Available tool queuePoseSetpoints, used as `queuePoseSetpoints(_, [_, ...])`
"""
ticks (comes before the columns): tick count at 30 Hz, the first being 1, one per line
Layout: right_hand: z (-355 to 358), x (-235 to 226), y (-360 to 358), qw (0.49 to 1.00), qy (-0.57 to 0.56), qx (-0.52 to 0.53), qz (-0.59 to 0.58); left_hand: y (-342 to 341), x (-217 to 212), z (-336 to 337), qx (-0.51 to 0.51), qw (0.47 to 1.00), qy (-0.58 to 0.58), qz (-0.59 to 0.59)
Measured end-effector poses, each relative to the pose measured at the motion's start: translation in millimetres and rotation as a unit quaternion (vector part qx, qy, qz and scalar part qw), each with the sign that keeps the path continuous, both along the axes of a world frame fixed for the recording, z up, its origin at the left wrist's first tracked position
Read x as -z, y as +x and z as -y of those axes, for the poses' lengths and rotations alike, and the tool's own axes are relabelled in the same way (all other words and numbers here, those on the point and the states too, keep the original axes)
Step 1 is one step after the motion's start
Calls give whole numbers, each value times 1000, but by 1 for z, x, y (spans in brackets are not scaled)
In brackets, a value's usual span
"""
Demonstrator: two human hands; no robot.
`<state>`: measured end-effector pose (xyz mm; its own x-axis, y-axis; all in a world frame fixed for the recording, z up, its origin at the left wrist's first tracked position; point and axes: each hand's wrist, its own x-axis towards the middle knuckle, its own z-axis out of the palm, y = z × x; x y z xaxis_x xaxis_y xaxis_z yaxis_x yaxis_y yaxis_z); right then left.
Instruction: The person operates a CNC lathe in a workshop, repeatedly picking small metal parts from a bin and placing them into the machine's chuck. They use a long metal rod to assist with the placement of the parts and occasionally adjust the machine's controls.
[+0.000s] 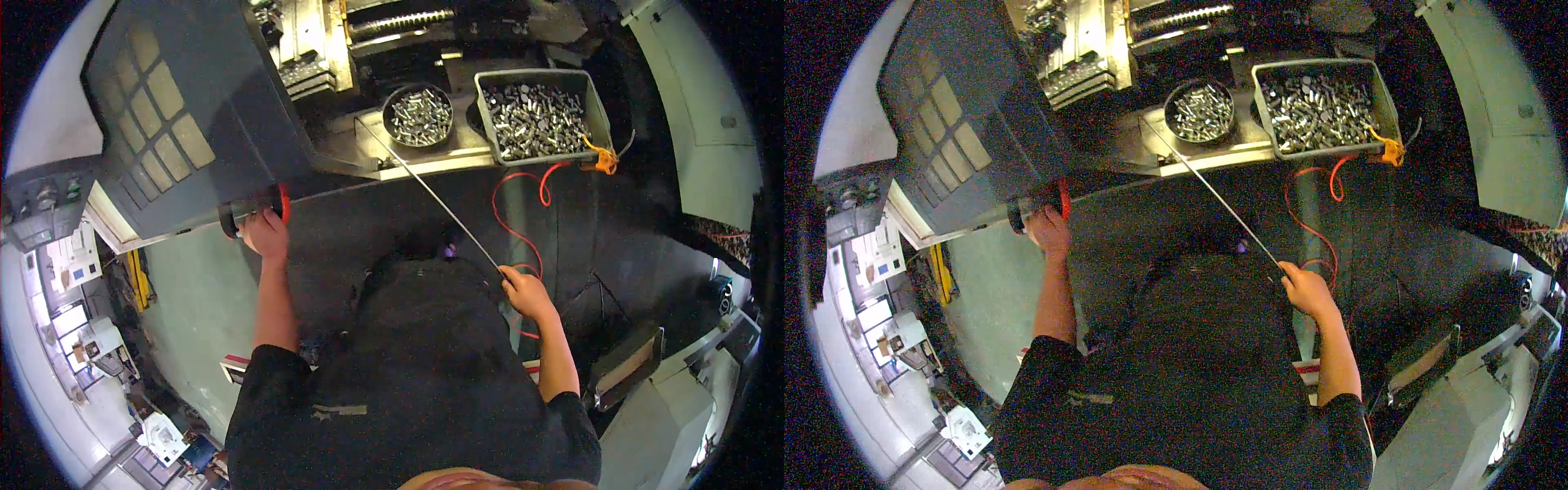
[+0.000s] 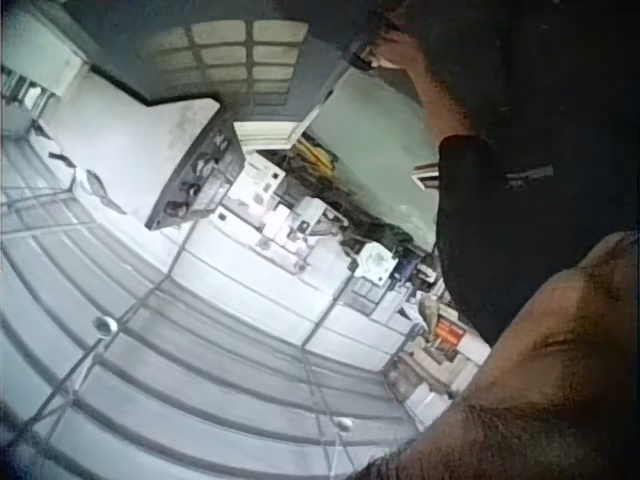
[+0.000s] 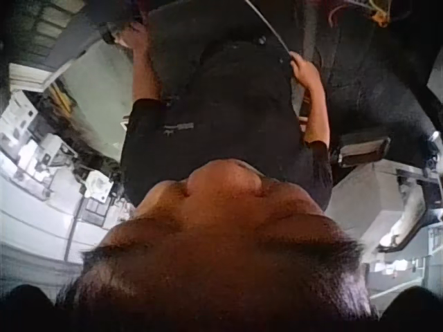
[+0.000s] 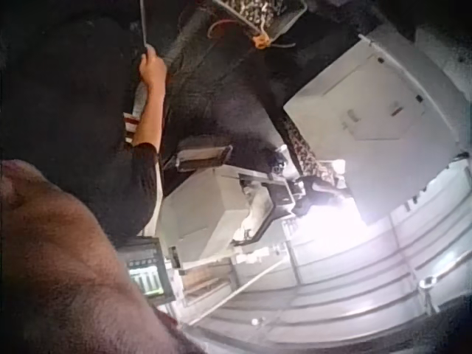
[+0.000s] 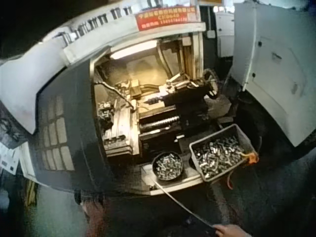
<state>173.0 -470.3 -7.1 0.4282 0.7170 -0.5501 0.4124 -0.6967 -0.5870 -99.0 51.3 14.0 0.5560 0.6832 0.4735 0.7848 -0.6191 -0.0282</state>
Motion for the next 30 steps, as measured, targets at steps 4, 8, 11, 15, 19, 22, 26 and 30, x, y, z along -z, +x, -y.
queuePoseSetpoints(4, [-62, -3, 11, 999, 35, -30, -17, -23, 4, -24, -21, 1000, -21, 0])
queuePoseSetpoints(8, [-99, -31, 14, 968, 44, 22, -244, -59, 26, -55, -31, 998, -51, 1])
queuePoseSetpoints(11, [-89, -26, -2, 946, 77, 85, -302, -47, 6, -53, -18, 1000, -10, 12])
queuePoseSetpoints(15, [-125, -59, -21, 909, 74, 144, -383, -66, 14, -62, -7, 999, -2, 38])
queuePoseSetpoints(19, [-184, -30, -45, 835, 104, 230, -488, -57, -12, -54, -6, 999, 17, 41])
queuePoseSetpoints(22, [-267, -5, -69, 849, 116, 276, -436, -63, -11, -58, -10, 999, 26, 44])
queuePoseSetpoints(26, [-393, 39, -47, 828, 185, 346, -400, -76, -2, -69, 8, 1000, 9, 27])
queuePoseSetpoints(30, [-492, 102, -13, 864, 157, 384, -287, -77, -11, -68, -29, 998, -46, -23])
